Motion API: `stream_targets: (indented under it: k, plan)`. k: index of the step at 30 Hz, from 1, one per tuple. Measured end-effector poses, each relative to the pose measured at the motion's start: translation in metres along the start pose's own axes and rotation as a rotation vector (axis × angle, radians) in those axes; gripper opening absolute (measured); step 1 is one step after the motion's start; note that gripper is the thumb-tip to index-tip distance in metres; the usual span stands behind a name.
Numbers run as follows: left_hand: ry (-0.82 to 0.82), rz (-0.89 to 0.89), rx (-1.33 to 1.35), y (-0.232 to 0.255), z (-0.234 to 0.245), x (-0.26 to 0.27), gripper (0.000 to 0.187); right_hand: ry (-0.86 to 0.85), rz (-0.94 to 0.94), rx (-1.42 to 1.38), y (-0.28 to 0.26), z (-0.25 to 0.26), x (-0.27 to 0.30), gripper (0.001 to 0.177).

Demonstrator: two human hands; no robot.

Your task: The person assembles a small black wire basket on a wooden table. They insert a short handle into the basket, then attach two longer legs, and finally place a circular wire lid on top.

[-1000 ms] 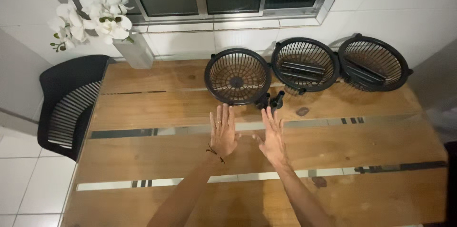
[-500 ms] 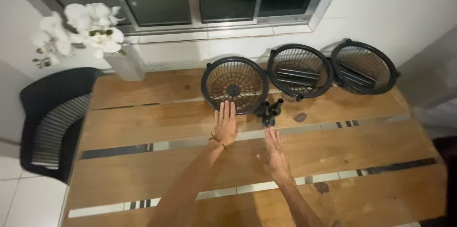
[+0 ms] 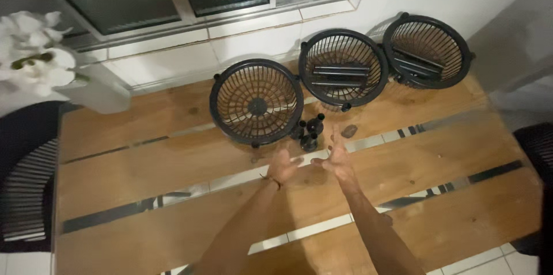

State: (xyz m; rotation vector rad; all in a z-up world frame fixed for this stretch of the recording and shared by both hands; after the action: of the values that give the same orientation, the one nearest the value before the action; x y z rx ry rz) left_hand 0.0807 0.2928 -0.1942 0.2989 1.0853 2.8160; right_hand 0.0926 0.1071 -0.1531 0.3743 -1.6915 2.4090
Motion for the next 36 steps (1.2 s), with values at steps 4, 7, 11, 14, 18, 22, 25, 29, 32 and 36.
stream_targets:
  k: [4, 7, 11, 14, 18, 22, 25, 29, 32, 36]
  plan:
    - [-0.126, 0.238, -0.047, -0.019, -0.028, -0.001, 0.087, -0.180, 0.373, -0.343, -0.030, -0.009, -0.019, 0.129]
    - [0.096, 0.167, 0.234, -0.012, -0.010, -0.007, 0.111, -0.186, 0.241, -0.069, -0.009, -0.020, -0.052, 0.144]
    - [0.034, 0.263, 0.299, -0.025, -0.023, -0.037, 0.101, -0.263, -0.158, -0.810, 0.039, -0.040, -0.073, 0.123]
    - [0.041, 0.177, 0.360, -0.021, -0.025, -0.044, 0.094, -0.015, 0.268, 0.104, 0.025, -0.011, -0.061, 0.116]
    - [0.008, -0.078, 0.293, 0.009, -0.034, -0.040, 0.085, -0.013, 0.084, 0.077, 0.051, 0.005, -0.045, 0.106]
    - [-0.005, 0.495, 0.947, -0.015, -0.105, -0.009, 0.069, 0.131, -0.600, -1.288, 0.131, 0.005, 0.005, 0.084]
    - [-0.062, 0.228, 0.412, 0.020, -0.123, 0.006, 0.074, -0.101, -0.624, -1.430, 0.138, 0.017, 0.045, 0.086]
    - [-0.132, 0.268, 0.893, 0.057, -0.176, 0.042, 0.035, 0.048, -0.038, -0.376, 0.143, 0.096, 0.101, 0.101]
    - [-0.176, -0.044, 0.212, 0.101, -0.182, 0.068, 0.061, 0.139, 0.057, -0.100, 0.149, 0.125, 0.131, 0.106]
    - [-0.126, -0.080, 0.190, 0.126, -0.190, 0.087, 0.056, 0.147, -0.148, -0.055, 0.187, 0.144, 0.155, 0.109]
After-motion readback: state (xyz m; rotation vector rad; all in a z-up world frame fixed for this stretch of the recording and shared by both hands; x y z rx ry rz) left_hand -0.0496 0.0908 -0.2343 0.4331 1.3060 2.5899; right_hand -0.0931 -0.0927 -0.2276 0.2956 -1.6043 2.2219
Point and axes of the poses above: each hand's wrist, its own x-axis away from the middle knuckle, its own z-axis out of the back of the hand, y = z × x, the point moved 10 cm from there along -x, towards the middle knuckle, and after that the axes turned 6 degrees about -x, right-handed, at the moved point
